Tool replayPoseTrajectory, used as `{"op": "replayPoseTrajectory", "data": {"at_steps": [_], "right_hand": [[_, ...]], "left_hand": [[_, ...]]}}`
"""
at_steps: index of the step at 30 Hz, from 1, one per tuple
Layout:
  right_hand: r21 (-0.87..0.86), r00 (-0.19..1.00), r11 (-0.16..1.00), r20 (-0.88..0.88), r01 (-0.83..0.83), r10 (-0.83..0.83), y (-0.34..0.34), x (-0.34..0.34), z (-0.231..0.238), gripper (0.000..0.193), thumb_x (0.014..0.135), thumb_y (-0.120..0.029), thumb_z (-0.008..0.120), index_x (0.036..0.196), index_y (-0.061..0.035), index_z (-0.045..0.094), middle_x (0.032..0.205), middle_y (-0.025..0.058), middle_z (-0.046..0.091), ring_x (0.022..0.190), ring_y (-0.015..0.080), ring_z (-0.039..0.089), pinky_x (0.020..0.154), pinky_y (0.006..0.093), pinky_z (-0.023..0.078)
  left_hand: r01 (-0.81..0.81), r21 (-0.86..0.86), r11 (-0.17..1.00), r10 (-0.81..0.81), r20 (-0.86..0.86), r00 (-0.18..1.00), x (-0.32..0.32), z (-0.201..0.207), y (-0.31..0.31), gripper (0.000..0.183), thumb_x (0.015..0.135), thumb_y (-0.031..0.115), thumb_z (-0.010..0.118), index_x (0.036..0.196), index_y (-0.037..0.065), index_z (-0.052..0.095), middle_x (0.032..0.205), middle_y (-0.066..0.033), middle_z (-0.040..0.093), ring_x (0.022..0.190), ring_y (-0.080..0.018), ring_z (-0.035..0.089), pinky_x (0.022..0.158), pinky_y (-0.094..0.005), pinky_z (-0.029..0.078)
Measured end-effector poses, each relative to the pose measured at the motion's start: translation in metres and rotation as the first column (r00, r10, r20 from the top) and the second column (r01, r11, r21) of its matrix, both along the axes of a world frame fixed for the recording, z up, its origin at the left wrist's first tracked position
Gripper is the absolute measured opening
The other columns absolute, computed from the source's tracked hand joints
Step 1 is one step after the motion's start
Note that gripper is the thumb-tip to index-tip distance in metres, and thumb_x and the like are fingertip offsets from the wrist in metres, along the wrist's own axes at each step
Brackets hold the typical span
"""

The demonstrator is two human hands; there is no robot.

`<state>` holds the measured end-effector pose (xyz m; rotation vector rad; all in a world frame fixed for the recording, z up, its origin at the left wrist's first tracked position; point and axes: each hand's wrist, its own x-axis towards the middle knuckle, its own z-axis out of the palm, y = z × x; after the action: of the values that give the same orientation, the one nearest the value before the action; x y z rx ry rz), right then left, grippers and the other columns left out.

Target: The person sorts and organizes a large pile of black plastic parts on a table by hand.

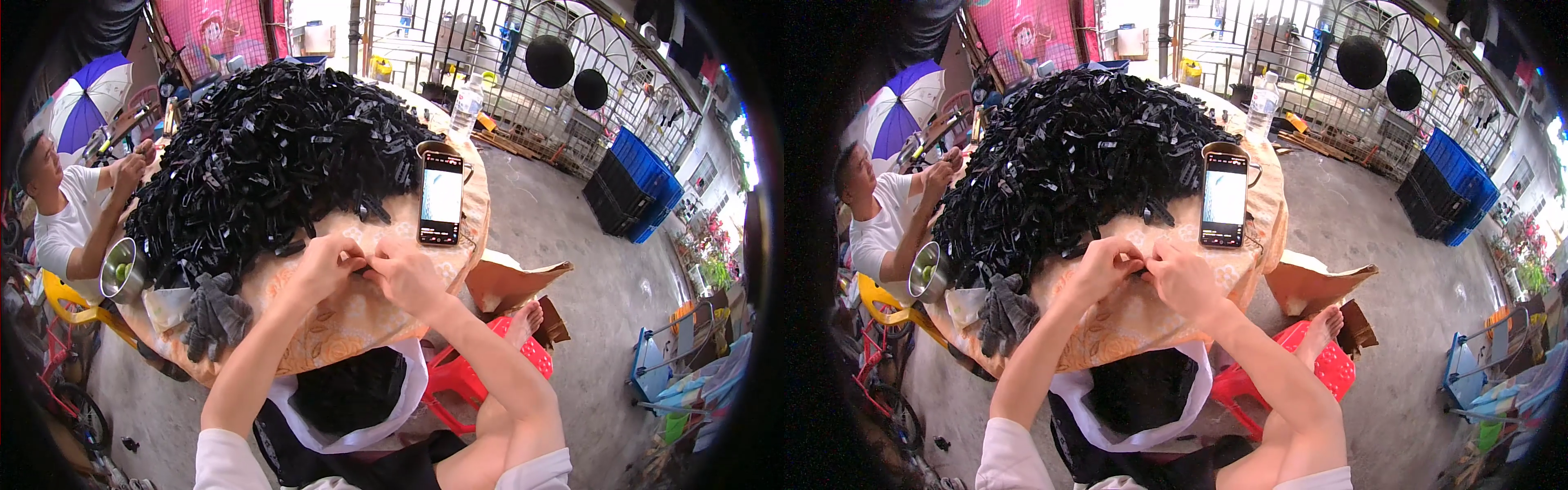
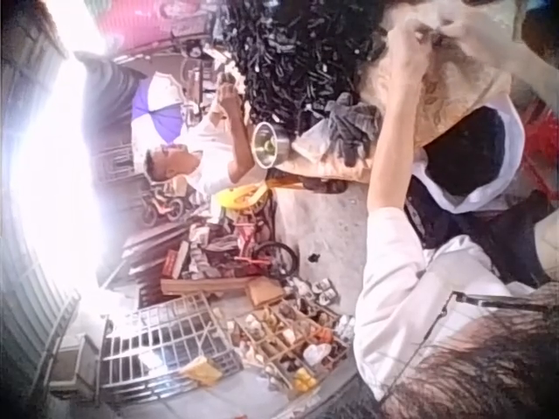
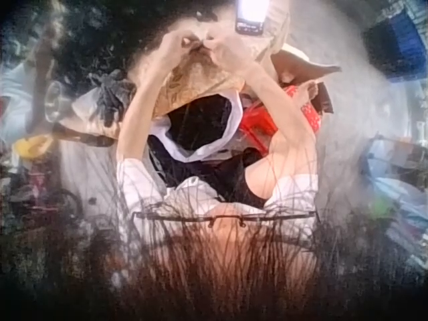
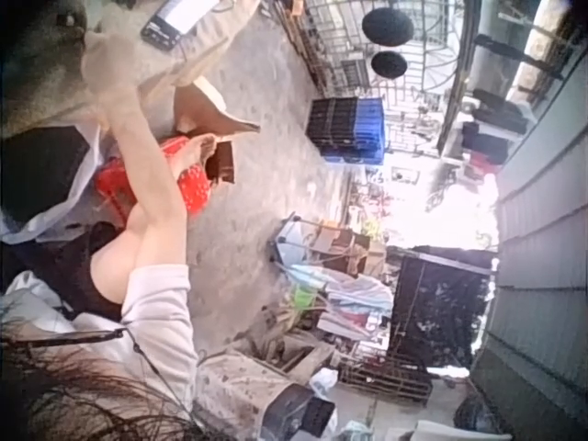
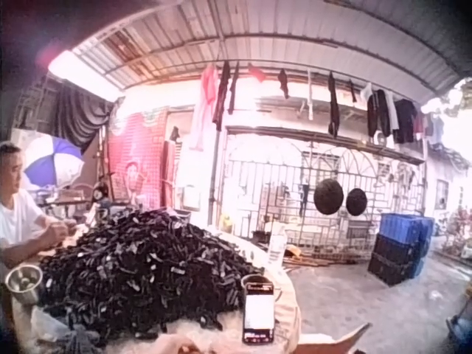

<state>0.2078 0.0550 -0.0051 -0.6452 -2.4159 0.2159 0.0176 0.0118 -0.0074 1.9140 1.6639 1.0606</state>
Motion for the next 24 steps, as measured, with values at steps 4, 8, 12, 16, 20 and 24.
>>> {"op": "replayPoseTrajectory", "data": {"at_steps": [4, 8, 12, 16, 20, 24], "right_hand": [[-0.051, 0.998, 0.997, -0.015, 0.052, -0.053, -0.005, -0.001, -0.004, 0.015, 0.083, -0.018, 0.071, 0.09, -0.0047, 0.071, 0.085, 0.0088, 0.06, 0.084, 0.0291, 0.062, 0.073, 0.0395, 0.05], [-0.123, 0.998, 0.991, -0.029, 0.06, -0.064, 0.0, -0.003, -0.005, 0.013, 0.083, -0.016, 0.07, 0.091, -0.0057, 0.071, 0.088, 0.009, 0.062, 0.087, 0.03, 0.062, 0.076, 0.0402, 0.05], [-0.095, 0.996, 0.994, -0.074, 0.047, -0.054, -0.001, -0.003, -0.013, 0.013, 0.085, -0.018, 0.069, 0.092, -0.0066, 0.072, 0.093, 0.0097, 0.064, 0.09, 0.0326, 0.062, 0.077, 0.0411, 0.051], [-0.152, 0.996, 0.986, -0.053, 0.063, -0.071, 0.0, -0.004, -0.013, 0.015, 0.087, -0.02, 0.068, 0.091, -0.0059, 0.071, 0.095, 0.0116, 0.066, 0.091, 0.0343, 0.062, 0.078, 0.0418, 0.052], [-0.13, 0.993, 0.99, -0.1, 0.05, -0.064, 0.0, -0.003, -0.013, 0.015, 0.088, -0.019, 0.067, 0.092, -0.0048, 0.07, 0.095, 0.0128, 0.067, 0.093, 0.0341, 0.063, 0.078, 0.0422, 0.052], [-0.133, 0.994, 0.991, -0.097, 0.029, -0.043, 0.002, -0.003, -0.015, 0.017, 0.088, -0.019, 0.067, 0.095, -0.0037, 0.07, 0.095, 0.013, 0.066, 0.094, 0.0339, 0.063, 0.08, 0.0421, 0.051]], "left_hand": [[-0.022, 0.068, 0.997, 0.02, 0.021, 1.0, -0.002, -0.01, 0.003, 0.011, 0.078, 0.003, 0.078, 0.088, 0.001, 0.073, 0.079, -0.0124, 0.067, 0.067, -0.0176, 0.061, 0.061, -0.0307, 0.05], [-0.057, 0.025, 0.998, 0.054, 0.105, 0.993, 0.002, -0.008, 0.004, 0.008, 0.079, 0.002, 0.078, 0.085, 0.0, 0.074, 0.079, -0.0096, 0.066, 0.069, -0.0156, 0.061, 0.06, -0.0288, 0.05], [-0.029, 0.16, 0.987, 0.009, 0.121, 0.993, -0.001, -0.022, 0.007, 0.006, 0.081, 0.003, 0.077, 0.086, 0.0, 0.075, 0.08, -0.0072, 0.064, 0.066, -0.0132, 0.06, 0.054, -0.0278, 0.048], [-0.076, 0.0, 0.997, 0.076, 0.13, 0.989, -0.001, -0.013, 0.006, 0.013, 0.077, 0.01, 0.08, 0.088, 0.004, 0.077, 0.084, -0.0175, 0.07, 0.076, -0.0284, 0.069, 0.068, -0.0358, 0.053], [-0.087, -0.036, 0.996, 0.092, 0.134, 0.987, 0.002, -0.008, 0.005, 0.014, 0.077, 0.012, 0.079, 0.089, 0.004, 0.077, 0.084, -0.0187, 0.071, 0.077, -0.0297, 0.07, 0.068, -0.0363, 0.054], [-0.11, -0.093, 0.99, 0.121, 0.119, 0.985, 0.005, 0.0, 0.005, 0.015, 0.078, 0.014, 0.078, 0.089, 0.003, 0.077, 0.081, -0.02, 0.071, 0.075, -0.0305, 0.071, 0.068, -0.0371, 0.054]]}}
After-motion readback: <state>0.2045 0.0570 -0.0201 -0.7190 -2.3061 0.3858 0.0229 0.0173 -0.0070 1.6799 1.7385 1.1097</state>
